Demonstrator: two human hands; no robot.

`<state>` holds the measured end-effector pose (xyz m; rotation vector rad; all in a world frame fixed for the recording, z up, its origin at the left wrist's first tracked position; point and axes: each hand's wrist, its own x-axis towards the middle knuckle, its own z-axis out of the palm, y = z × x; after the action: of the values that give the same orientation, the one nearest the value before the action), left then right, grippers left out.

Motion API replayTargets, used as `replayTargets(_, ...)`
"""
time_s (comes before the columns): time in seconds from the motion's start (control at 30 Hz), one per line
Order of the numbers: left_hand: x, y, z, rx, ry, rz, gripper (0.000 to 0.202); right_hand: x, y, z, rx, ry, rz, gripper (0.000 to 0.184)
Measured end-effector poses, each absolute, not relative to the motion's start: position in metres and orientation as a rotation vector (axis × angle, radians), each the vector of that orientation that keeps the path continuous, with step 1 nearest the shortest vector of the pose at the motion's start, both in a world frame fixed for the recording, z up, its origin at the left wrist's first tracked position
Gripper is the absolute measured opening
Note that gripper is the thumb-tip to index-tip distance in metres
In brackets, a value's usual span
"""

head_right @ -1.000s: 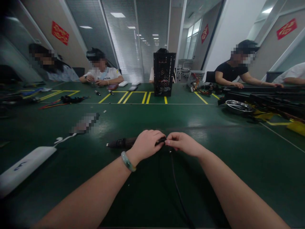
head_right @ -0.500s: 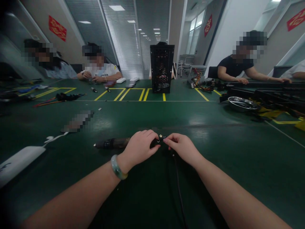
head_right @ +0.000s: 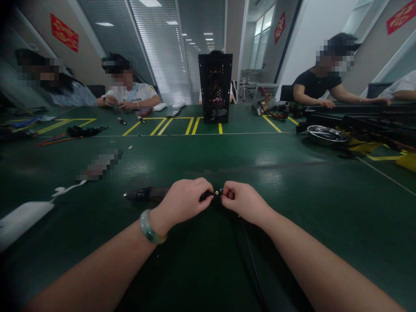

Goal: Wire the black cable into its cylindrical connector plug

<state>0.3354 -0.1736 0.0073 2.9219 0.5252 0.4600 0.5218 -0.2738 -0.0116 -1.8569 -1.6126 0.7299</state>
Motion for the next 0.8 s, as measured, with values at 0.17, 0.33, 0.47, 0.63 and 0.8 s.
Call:
replayTargets(0.17, 0.333, -0.169, 0.010, 2.898, 0.443, 0.459, 0.013, 0.521, -0.275, -0.009, -1.864, -1.660, 0.723, 0.009)
replayTargets(0.33, 0.332, -0.165, 0.009, 2.889, 0.413, 0.434, 0.013, 0.521, -0.276, -0.007, -1.842, -1.692, 0.749, 0.008)
replayTargets(0.47, 0.332, -0.163, 0.009, 2.895, 0.403, 0.429, 0.013, 0.518, -0.277, -0.006, -1.830, -1.743, 0.742, 0.007)
replayTargets(0.63, 0.331, -0.163, 0.010, 2.891, 0.373, 0.433, 0.013, 0.515, -0.276, -0.008, -1.831, -1.765, 0.720, 0.009)
replayTargets(0.8, 0.330, -0.165, 0.011, 2.899, 0.377, 0.427, 0.015, 0.514, -0.276, -0.010, -1.810, -1.746, 0.639, 0.011)
